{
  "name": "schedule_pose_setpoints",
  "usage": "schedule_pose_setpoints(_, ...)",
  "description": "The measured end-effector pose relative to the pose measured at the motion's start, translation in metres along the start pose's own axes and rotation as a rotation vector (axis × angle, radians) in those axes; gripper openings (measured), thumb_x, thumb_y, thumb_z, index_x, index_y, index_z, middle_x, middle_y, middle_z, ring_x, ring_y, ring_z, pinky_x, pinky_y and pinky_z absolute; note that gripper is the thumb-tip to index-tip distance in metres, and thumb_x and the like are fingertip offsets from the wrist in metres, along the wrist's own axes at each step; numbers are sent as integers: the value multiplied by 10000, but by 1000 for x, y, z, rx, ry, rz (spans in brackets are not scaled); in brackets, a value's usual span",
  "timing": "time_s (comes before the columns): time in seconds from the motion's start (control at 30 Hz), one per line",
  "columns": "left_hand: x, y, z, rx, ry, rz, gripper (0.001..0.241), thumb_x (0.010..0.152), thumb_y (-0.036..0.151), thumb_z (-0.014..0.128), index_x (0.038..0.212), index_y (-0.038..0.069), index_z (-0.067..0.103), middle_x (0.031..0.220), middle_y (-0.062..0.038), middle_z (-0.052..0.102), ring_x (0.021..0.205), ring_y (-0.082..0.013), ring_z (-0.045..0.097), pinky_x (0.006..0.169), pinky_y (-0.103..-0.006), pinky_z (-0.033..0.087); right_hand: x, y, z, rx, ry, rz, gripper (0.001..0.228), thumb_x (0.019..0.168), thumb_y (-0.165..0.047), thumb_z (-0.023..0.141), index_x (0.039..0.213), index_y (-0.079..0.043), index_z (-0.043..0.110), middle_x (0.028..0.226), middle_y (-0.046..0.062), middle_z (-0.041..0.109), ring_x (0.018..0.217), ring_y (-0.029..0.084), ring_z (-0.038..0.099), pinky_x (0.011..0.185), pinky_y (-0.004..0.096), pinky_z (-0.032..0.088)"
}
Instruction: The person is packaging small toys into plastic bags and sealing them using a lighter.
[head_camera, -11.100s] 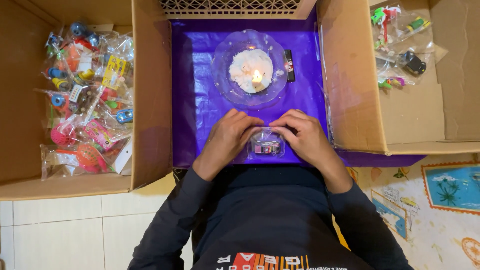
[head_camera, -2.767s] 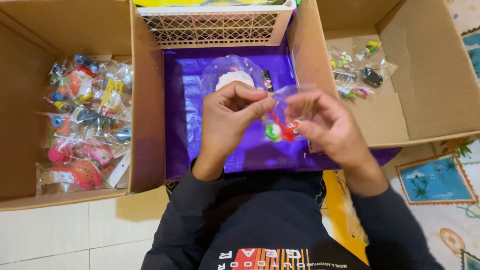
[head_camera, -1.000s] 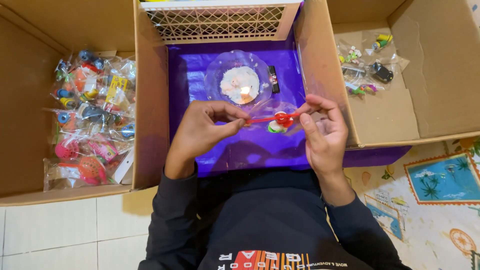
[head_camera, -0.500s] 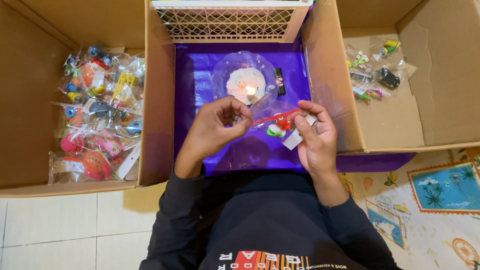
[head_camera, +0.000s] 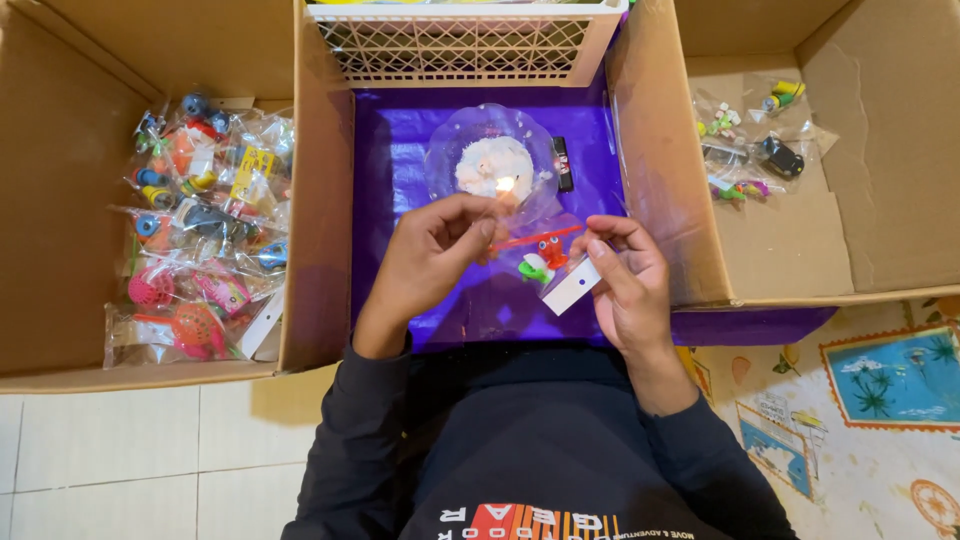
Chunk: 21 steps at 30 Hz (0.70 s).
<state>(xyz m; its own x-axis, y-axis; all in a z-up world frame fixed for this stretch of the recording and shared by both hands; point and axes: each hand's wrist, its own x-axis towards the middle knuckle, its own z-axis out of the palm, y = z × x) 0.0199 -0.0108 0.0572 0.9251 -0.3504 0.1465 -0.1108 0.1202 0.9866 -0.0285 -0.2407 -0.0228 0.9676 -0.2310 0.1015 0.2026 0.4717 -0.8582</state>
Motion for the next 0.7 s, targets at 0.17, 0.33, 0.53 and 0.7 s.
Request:
schedule_pose_setpoints(0.17, -2, 6, -2, 54, 72, 54, 378, 984, 67, 682, 1359, 56, 641, 877, -115, 775, 716, -102, 644, 679, -238, 571, -2, 3, -9, -37, -102, 28, 387, 919, -85, 684, 1257, 75, 583, 896, 157, 611, 814, 254, 716, 704, 313, 625)
schedule_pose_setpoints(0.33, -3, 7, -2, 142, 0, 80, 399, 974, 34, 692, 1364, 92, 633, 887, -117, 779, 670, -131, 653, 655, -263, 575, 4, -23, 3, -432, -428, -97, 426, 923, -243, 603, 1151, 110, 674, 1137, 247, 596, 1157, 315, 571, 1078, 397, 420)
schedule_pose_setpoints(0.53, -3, 33, 3, 172, -207, 142, 384, 966, -24, 631, 1346, 29, 614, 833, -125, 754, 710, -167, 645, 683, -307, 573, 8, -41, 25, -480, -380, -220, 524, 893, -155, 760, 1334, 75, 596, 1209, 186, 640, 1100, 221, 602, 925, 286, 484)
schedule_pose_setpoints(0.7, -4, 8, 2, -48, -135, 110, 687, 828, -1, 847, 1440, 37, 537, 920, -101, 732, 794, -126, 669, 747, -260, 583, 9, -31, 28, -162, -196, 19, 240, 950, -84, 713, 1134, 65, 670, 788, 144, 660, 633, 104, 591, 509, 180, 490)
